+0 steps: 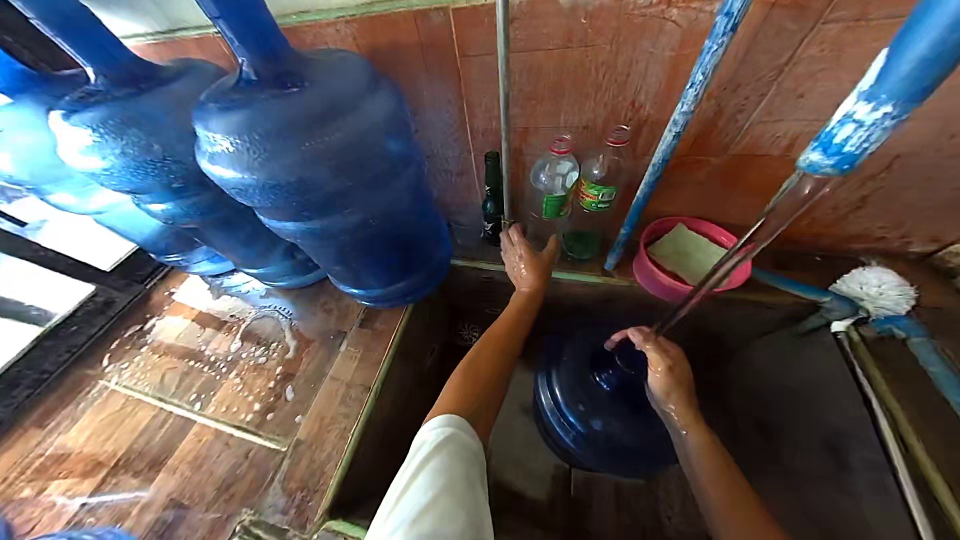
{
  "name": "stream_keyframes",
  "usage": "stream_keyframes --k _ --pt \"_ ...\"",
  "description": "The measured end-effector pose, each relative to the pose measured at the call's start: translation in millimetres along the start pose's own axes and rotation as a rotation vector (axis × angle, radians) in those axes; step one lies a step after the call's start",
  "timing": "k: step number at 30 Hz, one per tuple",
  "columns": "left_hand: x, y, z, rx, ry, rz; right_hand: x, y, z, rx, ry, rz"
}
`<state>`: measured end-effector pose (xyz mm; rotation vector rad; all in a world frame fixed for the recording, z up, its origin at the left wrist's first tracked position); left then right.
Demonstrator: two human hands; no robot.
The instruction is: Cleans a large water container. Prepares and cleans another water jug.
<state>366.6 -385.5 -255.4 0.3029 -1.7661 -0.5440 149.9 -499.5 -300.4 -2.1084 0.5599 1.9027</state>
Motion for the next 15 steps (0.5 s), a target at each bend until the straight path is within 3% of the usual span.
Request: stream_keyframes --k 3,8,15 --pt "3.4 -19.8 -4.4 -0.078 -0.029 0.067 1.7 -2.0 -1.0 -0.009 0.01 -0.004" --pt "2.3 -36.8 -41.2 -0.131 0.216 0.187 2.6 -3.0 -0.4 -0.031 0.009 -0.036" --pt "-3.4 -22.3 -31.0 -0.145 0.127 0.363 5.0 -6.5 -5.0 -0.114 0.027 -0.015"
Point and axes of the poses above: each hand's wrist, its own z-axis away from the middle knuckle, its own y-axis out of the back of the hand, x = y × z, the point moved 3 cm from there along -z, towards the middle knuckle, and after that the axes turned 9 degrees about -x, right-handed, at the moved point
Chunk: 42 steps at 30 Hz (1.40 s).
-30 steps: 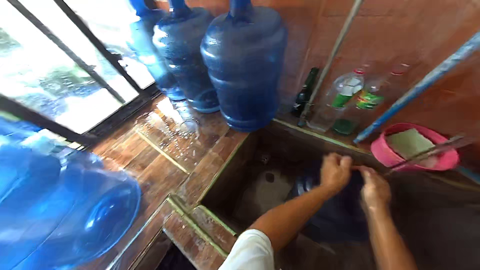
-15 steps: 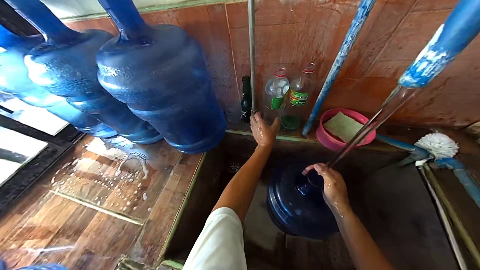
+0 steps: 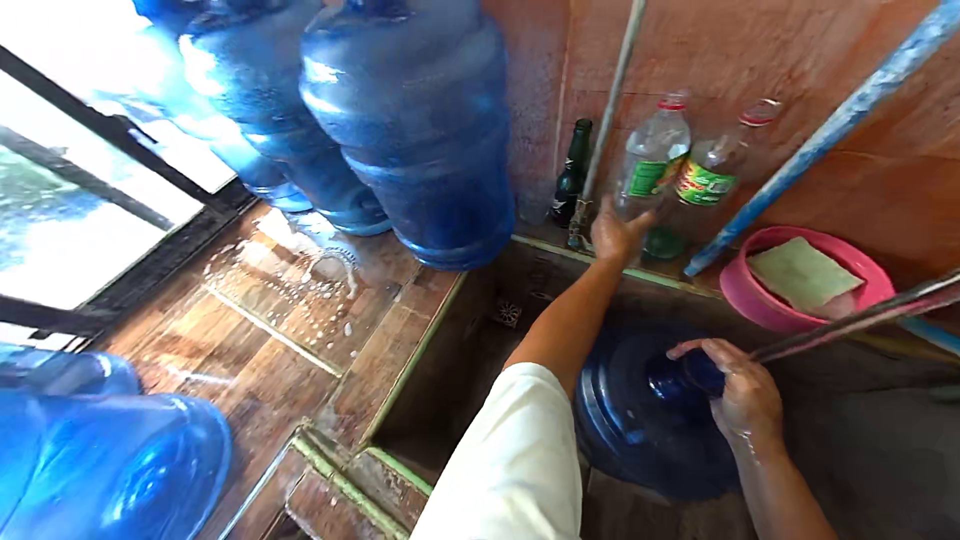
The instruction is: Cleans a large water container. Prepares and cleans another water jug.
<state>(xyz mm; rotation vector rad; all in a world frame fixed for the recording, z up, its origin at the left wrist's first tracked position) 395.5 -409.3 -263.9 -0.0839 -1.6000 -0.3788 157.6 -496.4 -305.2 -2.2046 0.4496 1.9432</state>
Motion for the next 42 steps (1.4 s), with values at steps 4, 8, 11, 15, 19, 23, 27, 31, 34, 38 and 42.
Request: stream_keyframes --k 4,8,11,15,19,23,27,31,34,38,42 --pt "12.7 5.2 7.1 0.003 -0.054 0.089 0.3 0.7 -4.3 -0.009 0.002 -0.012" --pt "46.3 14.4 20.7 -0.01 -0.249 0.162 0.1 -0.2 -8.0 -0.032 0.005 -0.041" --pt "67.4 30.2 62.9 -0.016 -0.356 0.257 2.2 0.3 -10.8 -0.06 0.018 -0.048" --pt "50.8 62.7 164.3 0.008 -0.299 0.512 -1.3 0.5 -10.8 -0.067 0.001 -0.023" --pt "11.3 99.0 274.1 0.075 -0.055 0.81 -4.5 -2.1 -10.6 -0.089 0.008 -0.021" --pt "-13.2 152.7 350.2 0.084 0.189 0.884 -1.7 -4.8 -15.8 -0.092 0.013 0.015" --pt "-18.2 222.3 364.4 0.285 0.295 0.767 -3.3 -5.3 -15.7 -0.073 0.033 0.015" --pt "-31.0 295.5 333.8 0.449 0.211 0.864 -6.7 -8.0 -10.3 -0.035 0.005 0.032" --pt "-35.5 344.7 307.8 0.499 0.172 0.904 -13.6 -9.2 -2.1 0.006 0.023 0.038" --pt "-32.6 393.8 290.5 0.591 0.229 0.778 -18.2 -7.2 5.9 0.054 -0.017 0.022" --pt "-39.8 427.6 272.0 0.584 0.153 0.853 -13.1 -5.1 4.9 0.062 -0.028 0.008"
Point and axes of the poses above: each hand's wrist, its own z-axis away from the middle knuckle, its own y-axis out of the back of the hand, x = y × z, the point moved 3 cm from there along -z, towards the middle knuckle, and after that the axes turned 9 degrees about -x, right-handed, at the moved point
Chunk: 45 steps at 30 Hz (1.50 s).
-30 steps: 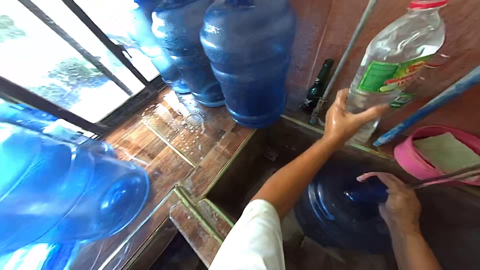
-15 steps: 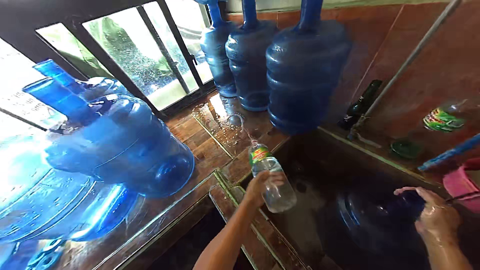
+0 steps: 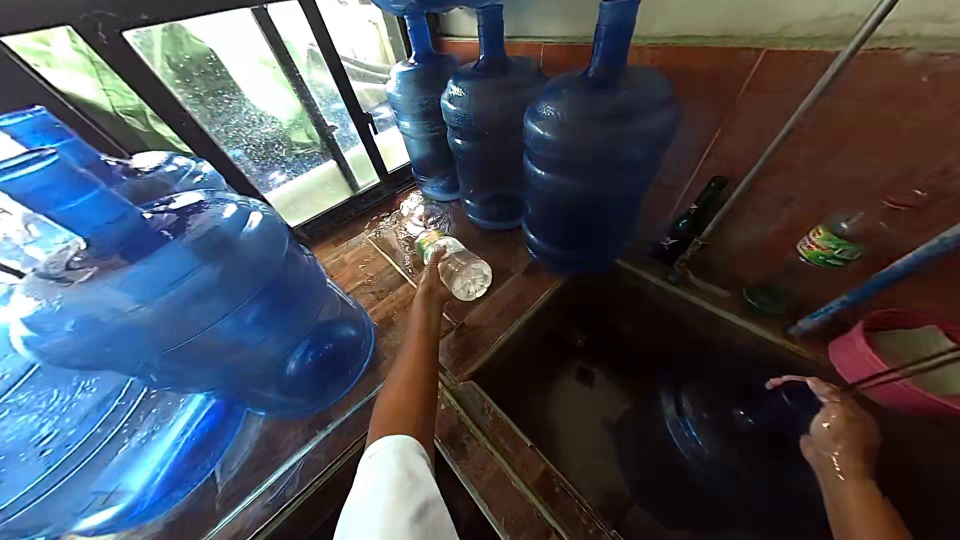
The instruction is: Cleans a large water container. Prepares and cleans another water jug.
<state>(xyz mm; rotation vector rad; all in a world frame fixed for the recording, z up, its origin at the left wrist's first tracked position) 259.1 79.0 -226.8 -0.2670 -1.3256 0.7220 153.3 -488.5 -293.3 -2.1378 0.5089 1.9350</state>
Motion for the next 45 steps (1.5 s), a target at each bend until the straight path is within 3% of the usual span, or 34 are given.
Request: stream_keyframes --k 7,15,19,25,31,35,39,42,45 --pt "-0.6 5.9 12.3 0.195 -0.057 -0.108 6.0 4.8 -7.4 -0.011 -0.006 -0.024" --pt "-37.7 4.4 17.2 0.158 -0.272 0.162 7.4 7.3 -10.1 0.005 -0.043 -0.037" --pt "-40.6 9.4 22.2 0.248 -0.243 0.14 6.3 9.7 -11.3 -0.009 -0.042 -0.027" --pt "-5.0 24.6 -1.4 0.067 -0.399 0.173 6.2 10.6 -12.5 0.006 -0.025 -0.031" --pt "16.8 26.7 -3.3 0.182 -0.382 0.217 4.8 8.9 -11.5 0.001 -0.039 -0.028" --pt "-10.7 17.1 18.0 0.137 -0.315 -0.02 3.2 8.8 -10.4 0.01 -0.037 -0.02" --pt "-63.3 3.0 47.8 0.046 -0.199 -0.332 -0.5 6.3 -9.3 -0.04 -0.022 0.009" --pt "-105.9 -35.6 63.9 -0.146 -0.17 -0.497 -1.2 3.9 -13.5 -0.038 -0.064 0.038" --pt "-154.2 -106.5 84.6 -0.396 -0.134 -0.544 -2.0 -2.7 -18.9 -0.022 -0.108 0.037"
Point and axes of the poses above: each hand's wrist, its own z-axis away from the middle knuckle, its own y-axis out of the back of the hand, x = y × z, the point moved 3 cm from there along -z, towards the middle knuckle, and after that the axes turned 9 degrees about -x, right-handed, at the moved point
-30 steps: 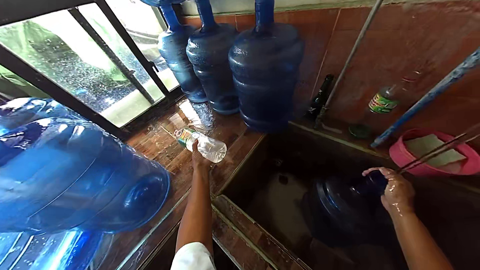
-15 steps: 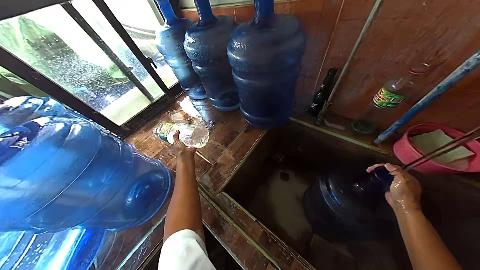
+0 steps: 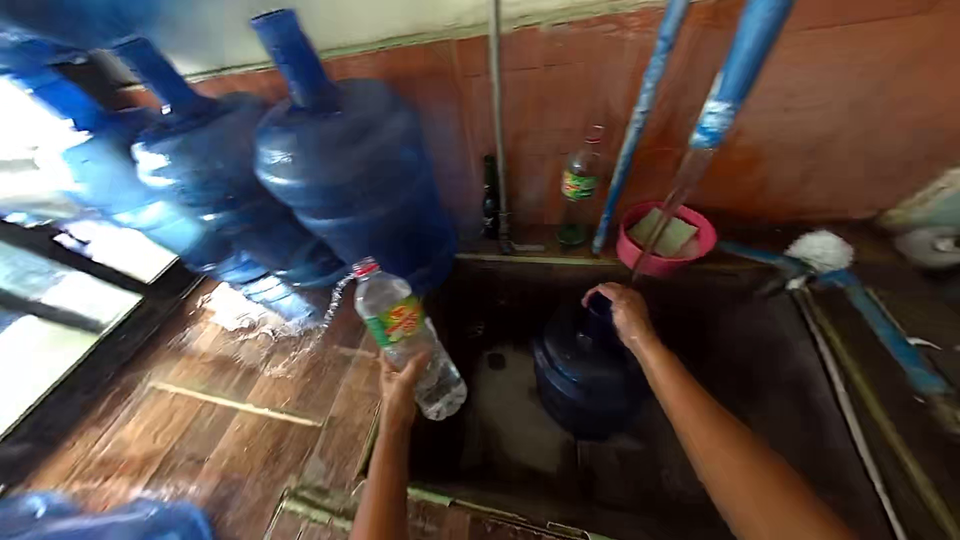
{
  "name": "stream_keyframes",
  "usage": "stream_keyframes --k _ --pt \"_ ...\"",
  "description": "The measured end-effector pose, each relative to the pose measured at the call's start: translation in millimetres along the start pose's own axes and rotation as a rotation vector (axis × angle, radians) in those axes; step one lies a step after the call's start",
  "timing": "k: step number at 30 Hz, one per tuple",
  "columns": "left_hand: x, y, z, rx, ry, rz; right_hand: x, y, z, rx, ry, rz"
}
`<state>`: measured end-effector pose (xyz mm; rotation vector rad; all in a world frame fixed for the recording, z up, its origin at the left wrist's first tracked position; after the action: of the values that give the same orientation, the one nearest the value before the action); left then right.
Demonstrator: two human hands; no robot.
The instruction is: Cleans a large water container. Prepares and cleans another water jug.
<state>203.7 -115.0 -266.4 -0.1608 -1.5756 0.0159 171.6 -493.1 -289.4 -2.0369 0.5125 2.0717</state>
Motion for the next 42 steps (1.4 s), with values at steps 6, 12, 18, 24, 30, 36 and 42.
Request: stream_keyframes --k 6,12,18,24,30,36,42 --pt "11.1 -160.1 -57.5 -0.319 -0.128 -0.065 -2.5 -7.1 11.8 -0.04 0.036 0.072" --pt "17.5 -248.0 -146.4 -0.294 -0.33 -0.067 7.0 15.3 27.2 -0.022 0.05 -0.029" --pt "-5.5 -289.0 -213.8 -0.183 -0.372 -0.156 0.9 19.3 21.5 -0.011 0.049 -0.119" --pt "-32.5 -298.9 -236.9 -0.155 -0.278 -0.316 0.3 5.1 10.4 -0.058 0.045 -0.094" --pt "-37.6 -294.6 -224.6 -0.134 -0.117 -0.454 -0.9 3.4 7.9 -0.059 0.027 -0.085" --pt "-24.8 -262.8 -153.9 -0.266 -0.066 -0.505 5.3 8.0 6.2 -0.073 0.075 -0.074" --pt "-52.3 -276.8 14.2 -0.496 -0.044 -0.141 6.7 4.6 15.5 0.082 0.042 0.022"
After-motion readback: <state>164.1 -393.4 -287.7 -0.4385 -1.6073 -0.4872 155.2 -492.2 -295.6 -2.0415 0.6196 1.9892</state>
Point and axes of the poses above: each hand's wrist, its own z-axis away from the middle knuckle, its own y-axis out of the back of the hand, x = y × z, the point moved 3 cm from there along -z, towards the middle knuckle, and after that the axes turned 9 degrees about -x, right-handed, at the moved point
